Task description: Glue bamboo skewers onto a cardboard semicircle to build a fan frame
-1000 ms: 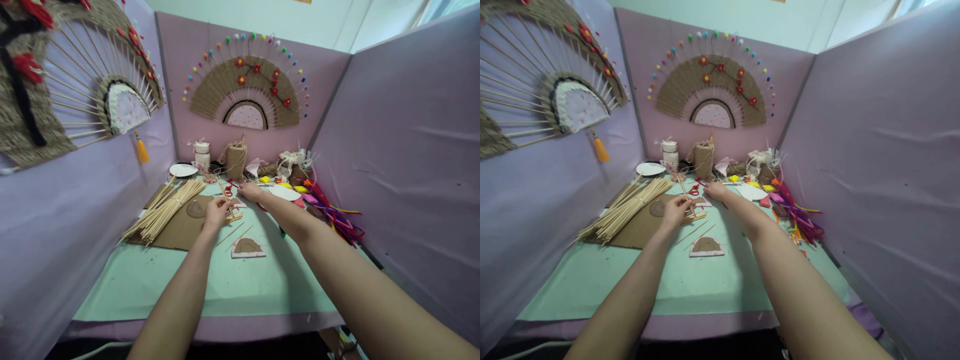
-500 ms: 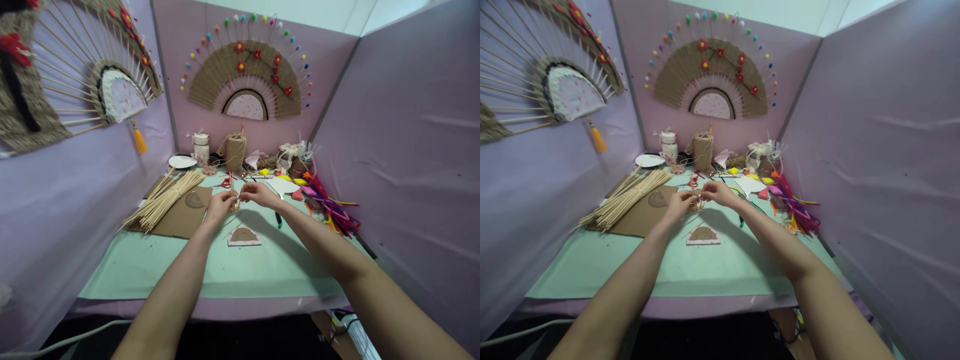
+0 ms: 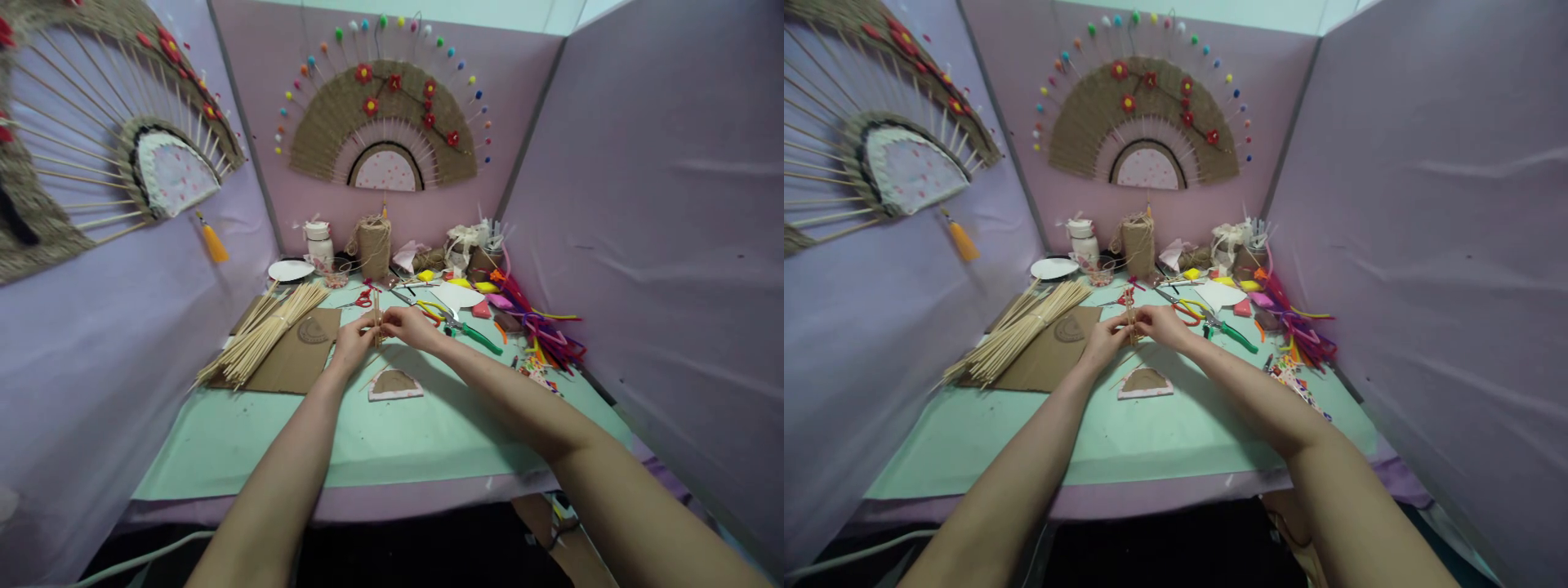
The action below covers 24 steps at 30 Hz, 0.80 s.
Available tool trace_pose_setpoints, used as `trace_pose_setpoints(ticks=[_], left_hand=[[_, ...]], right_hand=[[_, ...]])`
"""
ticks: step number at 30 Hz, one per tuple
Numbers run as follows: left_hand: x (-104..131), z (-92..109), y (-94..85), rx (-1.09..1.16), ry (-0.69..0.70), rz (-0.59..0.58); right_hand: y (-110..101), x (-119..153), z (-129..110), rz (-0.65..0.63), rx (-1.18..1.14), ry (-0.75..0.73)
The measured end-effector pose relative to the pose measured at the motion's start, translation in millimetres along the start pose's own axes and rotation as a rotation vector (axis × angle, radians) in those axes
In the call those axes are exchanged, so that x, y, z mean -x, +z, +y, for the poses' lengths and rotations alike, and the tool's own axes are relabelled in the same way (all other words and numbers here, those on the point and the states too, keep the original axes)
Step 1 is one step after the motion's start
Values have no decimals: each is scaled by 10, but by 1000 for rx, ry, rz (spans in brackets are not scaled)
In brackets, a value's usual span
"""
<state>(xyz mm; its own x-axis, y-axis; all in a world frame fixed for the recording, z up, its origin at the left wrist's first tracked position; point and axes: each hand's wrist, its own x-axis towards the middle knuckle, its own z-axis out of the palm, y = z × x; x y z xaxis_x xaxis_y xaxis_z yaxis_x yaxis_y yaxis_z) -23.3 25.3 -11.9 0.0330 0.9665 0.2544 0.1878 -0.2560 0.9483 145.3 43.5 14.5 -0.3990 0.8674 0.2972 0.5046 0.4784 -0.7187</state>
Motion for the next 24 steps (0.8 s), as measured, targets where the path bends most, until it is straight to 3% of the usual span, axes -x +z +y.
trace_pose_setpoints(ticks=[6, 11, 15, 20, 24], left_hand=[[-1, -2, 2, 55, -10, 28], [-62, 20, -51, 191, -30, 186], [-74, 71, -84, 286, -60, 296], [-45, 131, -73, 344, -111, 292], [-38, 161, -70, 374, -159, 284]], right_hand=[[27, -4, -10, 24, 89, -30], [-126, -71, -3, 119, 205, -20], [-371, -307, 128, 166, 351, 51], [-615, -724, 374, 123, 487, 135], [-655, -966, 501, 69, 488, 174]])
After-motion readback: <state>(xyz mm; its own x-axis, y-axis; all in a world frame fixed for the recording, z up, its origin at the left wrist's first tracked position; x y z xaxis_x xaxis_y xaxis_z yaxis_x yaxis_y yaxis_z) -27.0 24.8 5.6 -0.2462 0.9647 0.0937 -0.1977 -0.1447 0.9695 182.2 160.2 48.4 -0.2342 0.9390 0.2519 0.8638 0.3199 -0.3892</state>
